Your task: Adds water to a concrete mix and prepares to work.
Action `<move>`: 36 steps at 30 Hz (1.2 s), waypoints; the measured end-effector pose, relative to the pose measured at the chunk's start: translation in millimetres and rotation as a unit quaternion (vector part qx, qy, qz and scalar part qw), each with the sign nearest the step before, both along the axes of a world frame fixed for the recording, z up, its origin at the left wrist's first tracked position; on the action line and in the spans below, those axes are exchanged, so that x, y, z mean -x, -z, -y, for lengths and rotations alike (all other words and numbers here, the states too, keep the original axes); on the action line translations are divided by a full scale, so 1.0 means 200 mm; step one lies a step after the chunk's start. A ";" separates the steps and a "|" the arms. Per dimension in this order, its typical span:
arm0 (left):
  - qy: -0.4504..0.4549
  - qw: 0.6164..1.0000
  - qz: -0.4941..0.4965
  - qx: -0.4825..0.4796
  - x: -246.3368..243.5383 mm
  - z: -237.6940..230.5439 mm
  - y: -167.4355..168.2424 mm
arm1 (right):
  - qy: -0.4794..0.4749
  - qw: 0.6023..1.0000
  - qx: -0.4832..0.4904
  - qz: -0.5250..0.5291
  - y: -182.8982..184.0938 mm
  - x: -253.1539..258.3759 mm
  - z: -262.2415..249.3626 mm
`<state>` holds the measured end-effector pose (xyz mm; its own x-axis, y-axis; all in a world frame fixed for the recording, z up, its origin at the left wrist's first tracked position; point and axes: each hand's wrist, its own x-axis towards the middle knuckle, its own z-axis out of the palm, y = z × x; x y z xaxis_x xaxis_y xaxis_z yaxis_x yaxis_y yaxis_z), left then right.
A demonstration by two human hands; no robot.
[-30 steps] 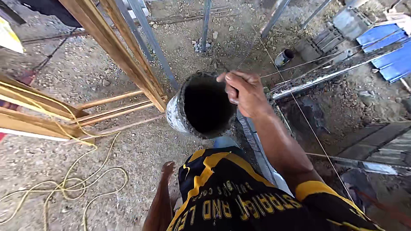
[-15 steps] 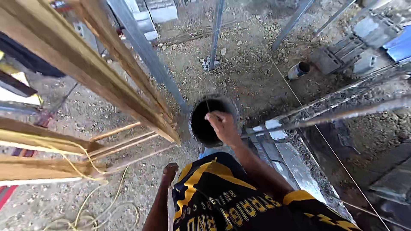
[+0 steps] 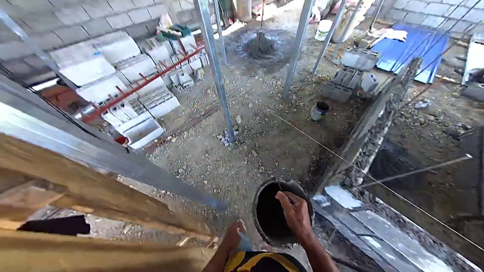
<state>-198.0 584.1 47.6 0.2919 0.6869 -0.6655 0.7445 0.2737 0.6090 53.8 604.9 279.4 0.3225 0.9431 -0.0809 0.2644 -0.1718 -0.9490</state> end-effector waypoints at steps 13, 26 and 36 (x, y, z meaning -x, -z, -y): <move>-0.176 0.983 -0.008 0.051 0.69 -0.94 0.23 | 0.050 0.997 -0.029 0.041 0.04 0.37 -0.98; -0.495 0.829 0.254 0.052 0.84 -2.16 0.12 | -0.262 0.963 -0.044 0.046 0.01 1.00 -2.47; -0.609 0.721 0.330 -0.027 1.34 -3.09 0.06 | -0.382 0.894 -0.226 0.062 0.09 1.71 -3.39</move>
<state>-466.2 1202.4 36.5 -0.3090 0.7212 -0.6200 -0.4833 0.4423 0.7555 -288.4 1283.3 262.3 -0.4492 0.8195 0.3557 0.2498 0.4975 -0.8307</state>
